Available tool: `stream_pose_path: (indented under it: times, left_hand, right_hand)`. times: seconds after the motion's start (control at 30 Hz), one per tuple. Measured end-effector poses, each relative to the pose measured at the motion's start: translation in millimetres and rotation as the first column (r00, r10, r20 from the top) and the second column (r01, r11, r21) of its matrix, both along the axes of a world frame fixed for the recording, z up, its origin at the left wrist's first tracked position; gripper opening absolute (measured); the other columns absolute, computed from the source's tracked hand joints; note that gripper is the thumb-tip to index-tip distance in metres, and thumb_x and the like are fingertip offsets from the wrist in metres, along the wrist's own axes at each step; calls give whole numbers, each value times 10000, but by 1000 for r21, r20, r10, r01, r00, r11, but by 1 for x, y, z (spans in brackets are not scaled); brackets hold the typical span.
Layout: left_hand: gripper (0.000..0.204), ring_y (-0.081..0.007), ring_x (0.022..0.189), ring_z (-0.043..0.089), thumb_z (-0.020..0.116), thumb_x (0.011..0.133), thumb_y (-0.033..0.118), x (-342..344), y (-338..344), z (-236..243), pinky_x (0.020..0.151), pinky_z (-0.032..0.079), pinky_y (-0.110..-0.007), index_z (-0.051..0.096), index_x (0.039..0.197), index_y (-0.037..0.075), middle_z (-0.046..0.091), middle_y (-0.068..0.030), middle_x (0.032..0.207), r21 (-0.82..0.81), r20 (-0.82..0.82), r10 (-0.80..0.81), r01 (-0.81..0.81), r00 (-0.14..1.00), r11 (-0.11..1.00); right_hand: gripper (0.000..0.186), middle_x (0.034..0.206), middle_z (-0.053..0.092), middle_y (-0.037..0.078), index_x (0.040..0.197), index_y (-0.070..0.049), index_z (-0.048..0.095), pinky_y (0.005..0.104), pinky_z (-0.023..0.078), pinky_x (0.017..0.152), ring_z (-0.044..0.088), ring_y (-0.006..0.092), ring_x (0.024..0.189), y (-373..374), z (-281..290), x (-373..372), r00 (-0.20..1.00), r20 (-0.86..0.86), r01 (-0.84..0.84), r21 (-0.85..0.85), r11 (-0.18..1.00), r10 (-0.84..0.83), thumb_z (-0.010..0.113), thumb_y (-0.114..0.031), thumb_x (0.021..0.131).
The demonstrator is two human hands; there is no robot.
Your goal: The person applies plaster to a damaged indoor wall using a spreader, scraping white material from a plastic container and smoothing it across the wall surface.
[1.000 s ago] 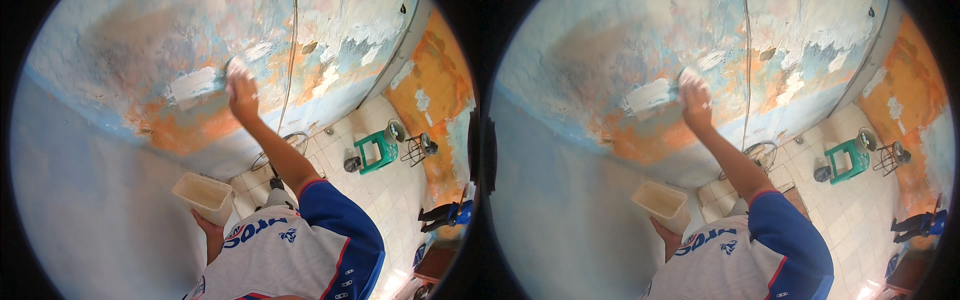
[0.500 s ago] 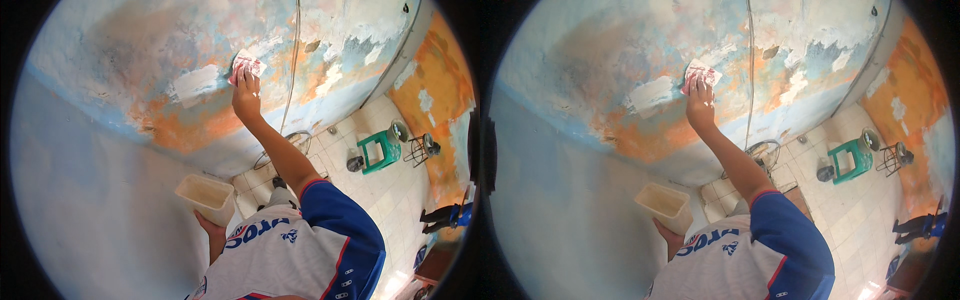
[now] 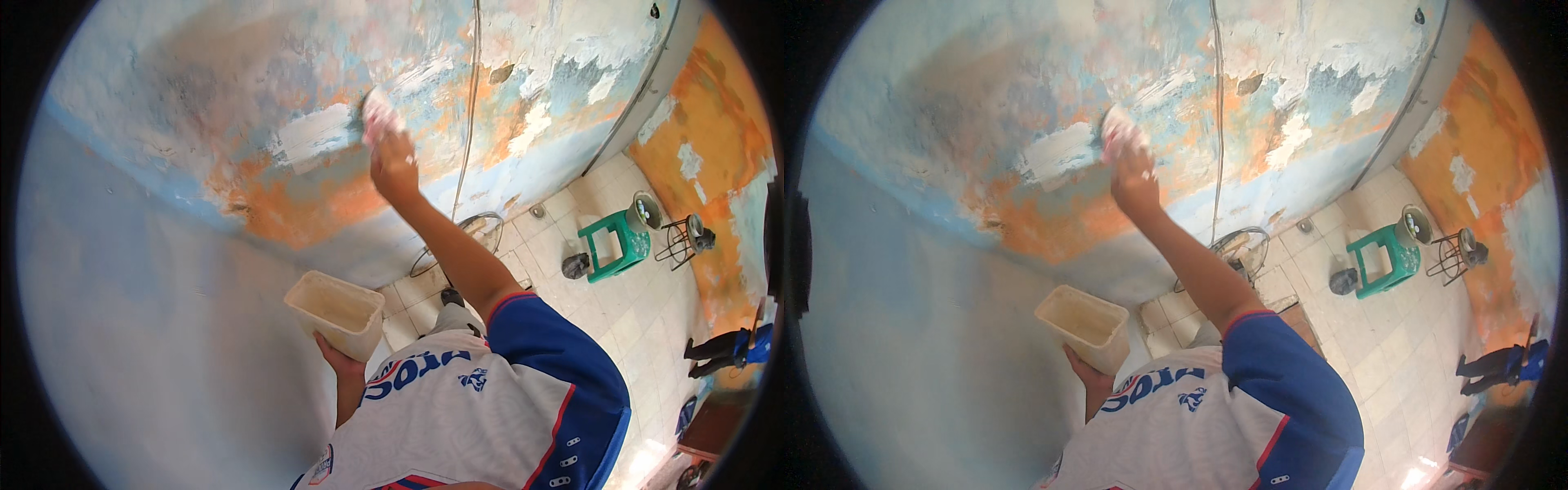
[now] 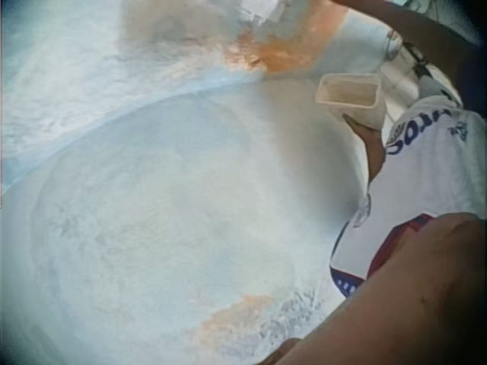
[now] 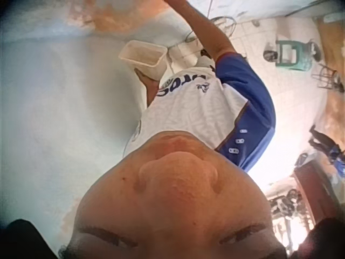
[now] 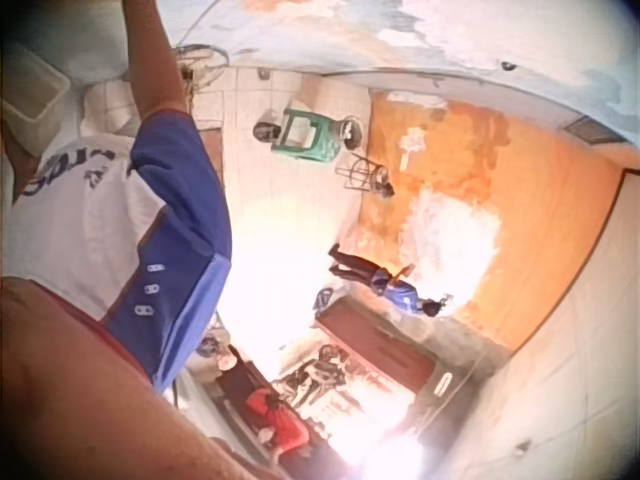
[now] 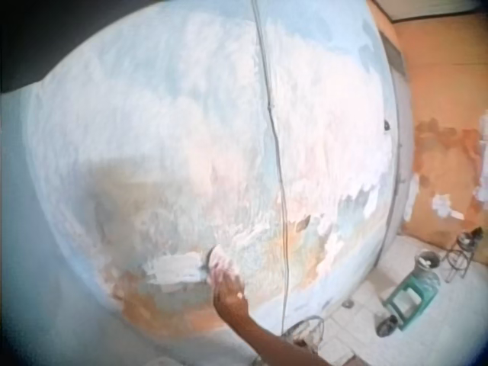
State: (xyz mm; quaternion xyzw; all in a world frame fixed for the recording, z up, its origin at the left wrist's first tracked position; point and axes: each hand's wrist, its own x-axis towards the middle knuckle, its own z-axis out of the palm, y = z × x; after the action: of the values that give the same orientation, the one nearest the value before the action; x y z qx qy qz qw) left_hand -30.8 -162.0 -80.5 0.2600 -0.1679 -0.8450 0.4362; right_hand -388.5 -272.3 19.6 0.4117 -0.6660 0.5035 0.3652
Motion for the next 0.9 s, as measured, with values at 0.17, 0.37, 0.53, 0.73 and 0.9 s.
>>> stream_pose_path:
  times: [0.17, 0.37, 0.53, 0.73, 0.9]
  left_hand:
    - [708, -317, 1396, 440, 332, 1002, 660, 1, -9, -10, 1145, 395, -492, 346, 1541, 202, 436, -72, 1532, 39, -19, 43, -43, 999, 998]
    - [689, -311, 1387, 453, 325, 1011, 646, -23, -8, 1, 1143, 396, -495, 345, 1542, 207, 442, -64, 1529, -3, -34, -22, 22, 999, 1000]
    - [674, -304, 1376, 465, 348, 1015, 631, -45, -23, -2, 1134, 405, -497, 355, 1536, 203, 453, -60, 1521, -22, -78, -36, 34, 996, 999]
    - [668, -310, 1376, 464, 385, 1015, 616, -66, -55, 2, 1134, 400, -523, 361, 1536, 198, 455, -56, 1523, -107, -105, -122, 111, 987, 988]
    - [667, -321, 1375, 466, 376, 1021, 607, -96, -61, -2, 1128, 402, -538, 362, 1538, 185, 452, -61, 1529, 20, -136, -75, 78, 988, 997]
  right_hand:
    - [254, 883, 619, 189, 1188, -23, 657, 443, 512, 764, 600, 360, 818, 49, 25, -5, 971, 195, -122, -84, 989, 137, 558, -24, 954]
    - [223, 843, 633, 165, 1133, -17, 667, 434, 478, 629, 586, 349, 728, 45, 72, -85, 975, 40, 221, -205, 953, -218, 578, -24, 929]
    - [237, 970, 683, 199, 1143, -22, 665, 423, 516, 739, 619, 356, 804, 37, 26, 5, 942, -20, -331, 125, 935, 336, 595, -26, 917]
    - [230, 862, 631, 162, 1137, 36, 668, 380, 489, 673, 594, 311, 728, 70, 72, -65, 974, 227, 63, -239, 969, -7, 561, 34, 933]
    - [346, 959, 667, 184, 1241, 37, 634, 402, 524, 736, 647, 317, 814, 42, 69, -84, 995, 25, 94, -105, 990, -92, 604, -22, 901]
